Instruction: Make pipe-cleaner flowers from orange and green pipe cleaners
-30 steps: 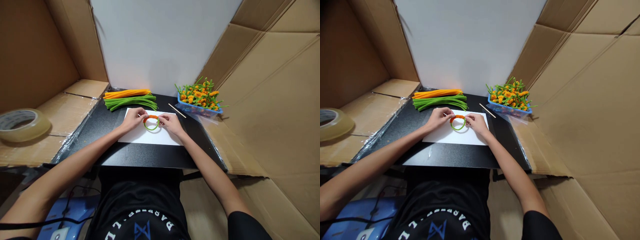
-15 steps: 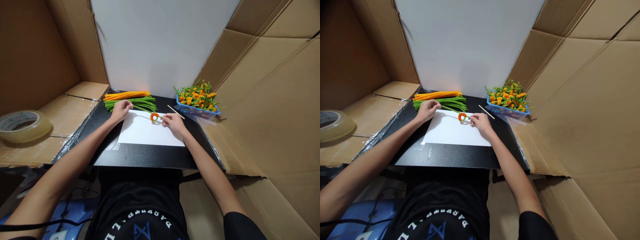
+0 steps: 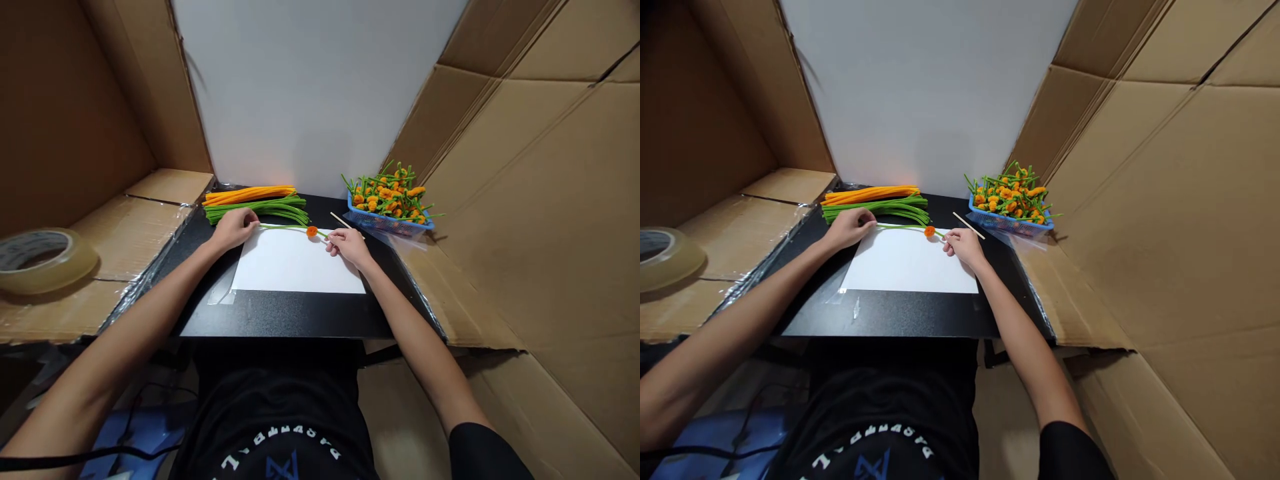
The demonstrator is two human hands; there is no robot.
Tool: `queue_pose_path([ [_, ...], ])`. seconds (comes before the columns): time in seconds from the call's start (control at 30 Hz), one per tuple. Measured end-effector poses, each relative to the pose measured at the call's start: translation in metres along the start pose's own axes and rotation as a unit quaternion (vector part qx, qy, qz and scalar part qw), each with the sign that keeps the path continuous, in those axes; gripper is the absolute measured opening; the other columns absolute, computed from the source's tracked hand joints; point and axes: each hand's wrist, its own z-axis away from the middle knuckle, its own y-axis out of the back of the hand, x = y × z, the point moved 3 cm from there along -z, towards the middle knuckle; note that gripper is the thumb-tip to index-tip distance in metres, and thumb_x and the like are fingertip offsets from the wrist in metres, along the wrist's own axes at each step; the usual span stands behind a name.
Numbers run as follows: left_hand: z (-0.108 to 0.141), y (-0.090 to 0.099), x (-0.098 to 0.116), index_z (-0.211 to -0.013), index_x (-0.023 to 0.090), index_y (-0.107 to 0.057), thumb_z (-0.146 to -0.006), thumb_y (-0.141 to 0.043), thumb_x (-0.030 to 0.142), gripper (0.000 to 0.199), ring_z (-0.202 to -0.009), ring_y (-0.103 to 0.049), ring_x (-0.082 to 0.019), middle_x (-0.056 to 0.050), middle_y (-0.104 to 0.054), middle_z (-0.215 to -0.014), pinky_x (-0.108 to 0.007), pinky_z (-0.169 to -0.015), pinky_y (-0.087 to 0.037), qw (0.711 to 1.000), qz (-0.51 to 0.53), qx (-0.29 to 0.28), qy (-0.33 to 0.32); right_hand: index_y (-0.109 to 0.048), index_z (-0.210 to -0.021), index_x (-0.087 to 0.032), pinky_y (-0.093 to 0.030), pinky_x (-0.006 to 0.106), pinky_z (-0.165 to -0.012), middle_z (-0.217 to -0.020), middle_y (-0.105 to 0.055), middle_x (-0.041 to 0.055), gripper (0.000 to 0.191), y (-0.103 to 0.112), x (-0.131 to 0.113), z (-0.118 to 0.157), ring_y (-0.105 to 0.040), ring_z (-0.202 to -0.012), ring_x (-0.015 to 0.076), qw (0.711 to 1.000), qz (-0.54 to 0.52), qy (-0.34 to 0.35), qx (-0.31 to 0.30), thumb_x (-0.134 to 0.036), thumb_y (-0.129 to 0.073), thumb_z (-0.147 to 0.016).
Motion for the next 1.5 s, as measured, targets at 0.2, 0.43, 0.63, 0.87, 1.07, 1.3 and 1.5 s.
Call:
queue_pose_path([
  [0.2, 0.019, -0.021, 0.058, -0.112, 0.017, -0.066, -0.092, -0.051, 0.049, 0.041, -0.099, -0.063, -0.026, -0.011, -0.072, -0.107, -0.034, -0.083, -0.047, 0.997, 0.004, -0.05, -0.064, -0.065, -0.078, -0.015, -0.049, 0.023, -0.045, -0.06, -0.068, 0.0055, 0.03, -0.023, -0.013, 0.008, -0.058, -0.043, 0.0119, 0.996, -0.073, 0.001, -0.046, -0.044, -0.069, -0.081],
  [0.43, 0.026, -0.038, 0.075, -0.103, 0.017, -0.067, -0.091, -0.056, 0.041, 0.029, -0.075, -0.066, -0.018, -0.006, -0.074, -0.09, -0.028, -0.068, -0.049, 0.985, 0.145, -0.093, -0.019, -0.063, -0.084, -0.018, -0.052, 0.026, -0.056, -0.068, -0.07, 0.0039, 0.025, -0.037, -0.024, 0.015, -0.064, -0.055, 0.0137, 0.995, -0.062, 0.052, -0.061, -0.043, -0.065, -0.084],
  [0.63, 0.029, -0.042, 0.079, -0.098, 0.018, -0.068, -0.09, -0.055, 0.032, 0.021, -0.075, -0.061, -0.016, -0.004, -0.072, -0.091, -0.027, -0.069, -0.044, 0.992, 0.117, -0.034, -0.015, -0.069, -0.099, -0.018, -0.052, 0.029, -0.068, -0.073, -0.069, 0.0026, 0.021, -0.042, -0.03, 0.021, -0.065, -0.066, 0.0159, 0.991, 0.034, 0.114, -0.054, -0.033, -0.065, -0.084],
  [0.87, 0.035, -0.045, 0.092, -0.094, 0.017, -0.069, -0.09, -0.058, 0.04, 0.026, -0.072, -0.057, -0.015, -0.004, -0.07, -0.086, -0.027, -0.067, -0.042, 0.991, 0.118, -0.049, -0.043, -0.074, -0.093, -0.016, -0.041, 0.026, -0.062, -0.066, -0.064, 0.0001, 0.023, -0.049, -0.035, 0.026, -0.054, -0.062, 0.0134, 0.985, 0.092, 0.137, -0.047, -0.037, -0.067, -0.084],
  [1.07, 0.04, -0.049, 0.092, -0.089, 0.017, -0.068, -0.088, -0.061, 0.038, 0.022, -0.066, -0.057, -0.015, -0.002, -0.069, -0.077, -0.027, -0.065, -0.041, 0.993, 0.119, -0.017, -0.016, -0.076, -0.083, -0.016, -0.037, 0.025, -0.061, -0.063, -0.064, -0.0003, 0.02, -0.056, -0.041, 0.032, -0.052, -0.059, 0.0121, 0.978, 0.129, 0.159, -0.025, -0.032, -0.065, -0.086],
  [1.3, 0.042, -0.049, 0.092, -0.09, 0.018, -0.065, -0.089, -0.061, 0.037, 0.02, -0.063, -0.056, -0.014, -0.001, -0.069, -0.077, -0.027, -0.062, -0.039, 0.992, 0.125, 0.006, -0.003, -0.076, -0.088, -0.017, -0.041, 0.025, -0.062, -0.063, -0.067, 0.0007, 0.018, -0.06, -0.045, 0.037, -0.057, -0.057, 0.0132, 0.974, 0.153, 0.165, -0.025, -0.028, -0.062, -0.088],
  [1.5, 0.035, -0.042, 0.087, -0.088, 0.019, -0.061, -0.092, -0.057, 0.036, 0.019, -0.065, -0.056, -0.014, -0.001, -0.068, -0.078, -0.026, -0.062, -0.039, 0.993, 0.109, -0.019, -0.031, -0.075, -0.081, -0.016, -0.044, 0.026, -0.066, -0.072, -0.072, 0.0039, 0.018, -0.047, -0.042, 0.029, -0.063, -0.066, 0.0161, 0.977, 0.155, 0.144, 0.025, -0.024, -0.061, -0.085],
])
